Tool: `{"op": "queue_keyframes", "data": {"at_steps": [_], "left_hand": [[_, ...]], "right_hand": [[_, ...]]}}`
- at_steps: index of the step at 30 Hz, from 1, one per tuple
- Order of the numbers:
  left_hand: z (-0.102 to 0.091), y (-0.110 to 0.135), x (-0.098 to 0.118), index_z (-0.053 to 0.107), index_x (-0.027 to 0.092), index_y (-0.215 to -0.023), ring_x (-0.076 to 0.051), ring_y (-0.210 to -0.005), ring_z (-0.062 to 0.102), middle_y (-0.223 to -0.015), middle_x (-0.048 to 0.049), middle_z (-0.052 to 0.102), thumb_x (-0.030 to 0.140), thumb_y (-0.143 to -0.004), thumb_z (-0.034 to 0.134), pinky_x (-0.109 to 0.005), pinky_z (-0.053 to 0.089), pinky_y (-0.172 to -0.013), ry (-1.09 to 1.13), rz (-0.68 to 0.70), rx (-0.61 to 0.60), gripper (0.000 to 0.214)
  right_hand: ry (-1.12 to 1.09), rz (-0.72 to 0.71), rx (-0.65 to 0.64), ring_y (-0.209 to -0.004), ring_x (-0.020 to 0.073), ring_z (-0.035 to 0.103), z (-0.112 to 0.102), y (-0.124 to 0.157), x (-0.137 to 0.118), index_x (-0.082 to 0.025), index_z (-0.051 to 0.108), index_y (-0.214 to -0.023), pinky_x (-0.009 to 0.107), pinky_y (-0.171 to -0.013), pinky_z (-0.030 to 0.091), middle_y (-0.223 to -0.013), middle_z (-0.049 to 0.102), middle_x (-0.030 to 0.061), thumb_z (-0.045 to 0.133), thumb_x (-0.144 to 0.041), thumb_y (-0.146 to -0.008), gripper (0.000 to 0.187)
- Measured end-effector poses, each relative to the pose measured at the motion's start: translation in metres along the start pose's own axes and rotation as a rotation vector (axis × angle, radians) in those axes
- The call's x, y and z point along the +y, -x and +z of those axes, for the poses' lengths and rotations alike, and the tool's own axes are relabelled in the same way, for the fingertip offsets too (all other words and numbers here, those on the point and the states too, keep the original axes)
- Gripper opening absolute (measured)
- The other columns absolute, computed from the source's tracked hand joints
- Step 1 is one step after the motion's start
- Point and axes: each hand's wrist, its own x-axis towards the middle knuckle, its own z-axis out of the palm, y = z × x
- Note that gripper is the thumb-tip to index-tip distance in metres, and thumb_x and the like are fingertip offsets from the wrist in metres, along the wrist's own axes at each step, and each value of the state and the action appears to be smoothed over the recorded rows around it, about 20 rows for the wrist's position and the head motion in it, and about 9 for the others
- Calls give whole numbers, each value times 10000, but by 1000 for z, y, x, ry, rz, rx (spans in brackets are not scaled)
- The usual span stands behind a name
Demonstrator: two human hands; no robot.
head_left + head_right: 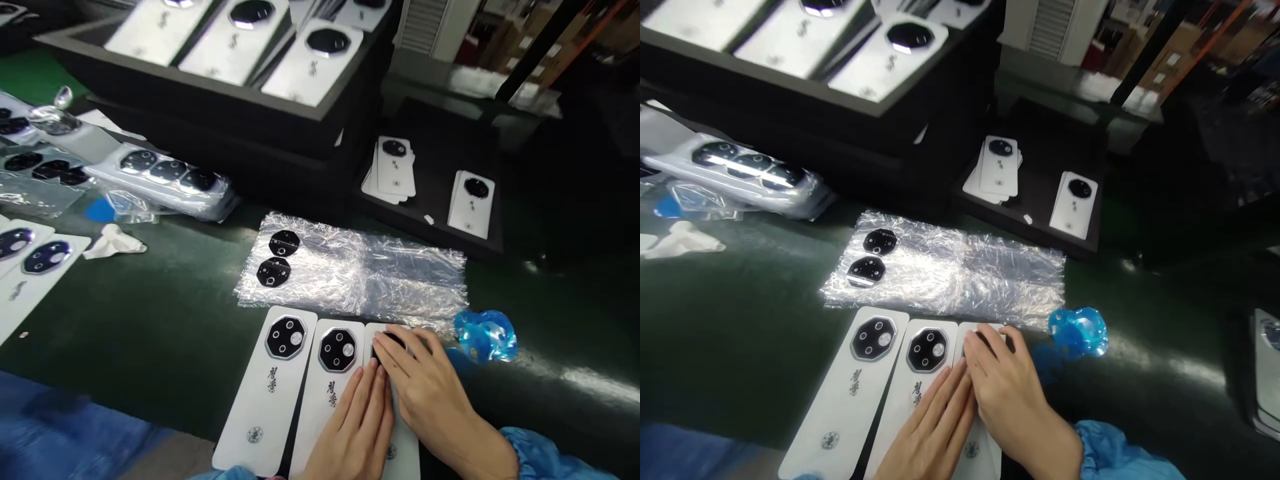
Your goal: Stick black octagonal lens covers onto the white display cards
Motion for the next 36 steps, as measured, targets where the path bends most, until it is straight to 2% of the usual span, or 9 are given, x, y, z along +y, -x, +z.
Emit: {"op": "queue_keyframes", "data": {"at_steps": [5,9,13,19,23,26,29,33,36], "left_hand": [[6,6,1,631,52,-1009,-241,-1032,623,-1002,-136,675,40,-830,339,-404,252,-1126,-11,12,44,342],[11,10,4,628,82,-984,-224,-1065,607,-978,-107,689,-7,-791,326,-371,273,-1119,5,-43,157,369],[5,6,4,638,88,-946,-194,-938,653,-914,-91,710,-29,-765,318,-362,242,-1137,-19,-17,162,386],[-2,1,5,657,82,-841,-182,-836,660,-833,-89,717,-45,-761,293,-353,217,-1153,-72,-30,219,394],[1,4,7,667,79,-840,-188,-865,644,-848,-90,708,-30,-771,290,-368,193,-1159,-109,-31,226,398],[3,8,6,665,82,-946,-198,-968,611,-982,-89,687,28,-809,318,-379,173,-1162,-151,-28,166,377],[6,12,5,624,67,-1096,-207,-1067,557,-1119,-103,628,97,-841,342,-372,187,-1151,-160,-31,140,382],[10,12,4,413,7,-1361,-198,-1110,509,-1312,-143,495,106,-847,318,-325,227,-1120,-169,-53,128,533],[11,9,5,380,-13,-1373,-199,-1088,503,-1329,-156,461,73,-821,303,-326,214,-1127,-176,-63,164,563]], "right_hand": [[78,-100,0,-1004,222,556,4,-3,-5,-95,687,-835,395,-920,371,-927,694,84,382,-12,-830,316],[102,-131,-45,-941,207,572,2,-6,-7,-147,660,-743,415,-987,355,-850,672,64,408,-7,-808,295],[115,-153,-50,-1025,210,554,0,-5,-9,-167,649,-758,442,-1024,340,-897,669,52,453,-19,-819,253],[119,-128,-175,-1044,236,571,1,3,-12,-188,648,-828,498,-1028,354,-921,689,36,547,-34,-785,190],[56,-88,-73,-1025,225,596,-4,-2,-17,-171,653,-887,467,-1018,373,-897,711,17,537,-19,-767,226],[17,-2,51,-1011,194,610,-9,1,-20,-165,651,-955,420,-1004,380,-913,719,4,484,4,-778,296],[57,86,185,-1007,182,618,-10,17,-21,-179,661,-987,399,-992,374,-925,727,2,422,26,-780,377],[175,-4,148,-1001,182,623,-4,45,-20,-189,661,-1077,385,-966,381,-1015,730,3,374,30,-780,467],[174,45,222,-973,188,634,7,57,-23,-210,667,-1090,389,-952,394,-999,738,1,364,-1,-815,460]]}}
